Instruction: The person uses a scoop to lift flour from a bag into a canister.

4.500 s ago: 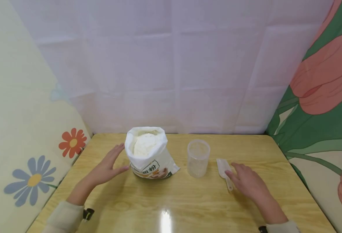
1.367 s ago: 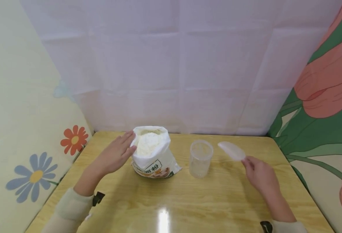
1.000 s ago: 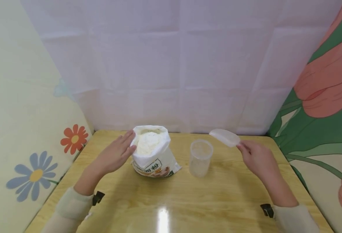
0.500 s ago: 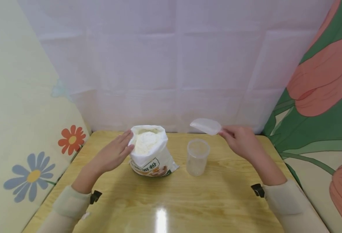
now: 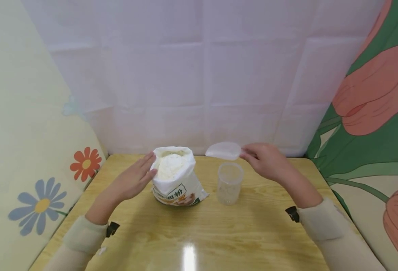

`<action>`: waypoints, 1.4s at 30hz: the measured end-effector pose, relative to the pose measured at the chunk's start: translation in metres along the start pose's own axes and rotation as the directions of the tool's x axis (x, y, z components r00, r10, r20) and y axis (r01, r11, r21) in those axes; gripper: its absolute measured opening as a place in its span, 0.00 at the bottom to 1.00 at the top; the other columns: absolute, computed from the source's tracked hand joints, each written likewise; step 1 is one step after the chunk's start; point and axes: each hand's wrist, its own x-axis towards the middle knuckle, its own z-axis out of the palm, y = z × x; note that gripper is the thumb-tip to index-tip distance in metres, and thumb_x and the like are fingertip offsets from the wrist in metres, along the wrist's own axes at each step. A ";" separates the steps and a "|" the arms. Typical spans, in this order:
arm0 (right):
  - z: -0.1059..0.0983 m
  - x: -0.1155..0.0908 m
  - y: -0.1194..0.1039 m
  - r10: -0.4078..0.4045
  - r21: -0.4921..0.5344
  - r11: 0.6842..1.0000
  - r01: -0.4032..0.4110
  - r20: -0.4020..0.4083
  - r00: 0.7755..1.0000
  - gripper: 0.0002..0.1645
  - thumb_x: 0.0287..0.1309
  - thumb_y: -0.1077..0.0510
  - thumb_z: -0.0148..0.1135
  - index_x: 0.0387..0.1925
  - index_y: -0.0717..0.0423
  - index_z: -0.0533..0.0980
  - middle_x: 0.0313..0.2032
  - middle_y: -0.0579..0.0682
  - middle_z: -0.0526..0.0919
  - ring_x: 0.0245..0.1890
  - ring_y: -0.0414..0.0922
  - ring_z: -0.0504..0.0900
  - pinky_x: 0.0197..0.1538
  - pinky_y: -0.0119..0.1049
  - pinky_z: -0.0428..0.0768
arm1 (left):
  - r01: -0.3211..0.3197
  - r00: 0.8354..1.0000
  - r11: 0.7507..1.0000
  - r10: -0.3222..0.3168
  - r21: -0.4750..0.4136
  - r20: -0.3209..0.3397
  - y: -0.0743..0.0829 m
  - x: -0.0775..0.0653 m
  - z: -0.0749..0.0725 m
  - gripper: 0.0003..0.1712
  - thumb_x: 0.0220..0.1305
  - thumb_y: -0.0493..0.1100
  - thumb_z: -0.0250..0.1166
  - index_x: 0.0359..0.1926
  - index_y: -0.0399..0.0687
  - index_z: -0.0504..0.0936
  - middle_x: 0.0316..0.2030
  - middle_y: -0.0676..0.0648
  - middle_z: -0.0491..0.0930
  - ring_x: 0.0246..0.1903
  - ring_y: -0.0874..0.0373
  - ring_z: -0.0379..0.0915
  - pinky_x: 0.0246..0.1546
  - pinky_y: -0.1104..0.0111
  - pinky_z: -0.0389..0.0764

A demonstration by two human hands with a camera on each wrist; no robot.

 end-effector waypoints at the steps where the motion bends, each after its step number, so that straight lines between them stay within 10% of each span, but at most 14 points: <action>1: 0.000 0.002 -0.001 -0.004 0.001 1.000 0.004 0.011 1.000 0.12 0.67 0.59 0.66 0.46 0.62 0.85 0.37 0.55 0.89 0.34 0.49 0.86 0.40 0.52 0.85 | 0.001 1.000 1.000 -0.001 -0.001 0.001 0.000 0.000 0.000 0.41 0.81 0.60 0.40 0.78 0.32 0.51 0.79 0.37 0.48 0.78 0.41 0.43 0.77 0.49 0.50; 42: 0.019 0.060 -0.031 -0.093 0.002 0.996 0.095 0.213 0.973 0.15 0.71 0.57 0.61 0.51 0.64 0.82 0.44 0.58 0.88 0.44 0.54 0.87 0.51 0.53 0.84 | -0.009 1.000 1.000 0.009 -0.030 0.014 0.002 0.001 -0.001 0.40 0.81 0.59 0.41 0.77 0.32 0.53 0.79 0.37 0.48 0.78 0.41 0.44 0.77 0.48 0.50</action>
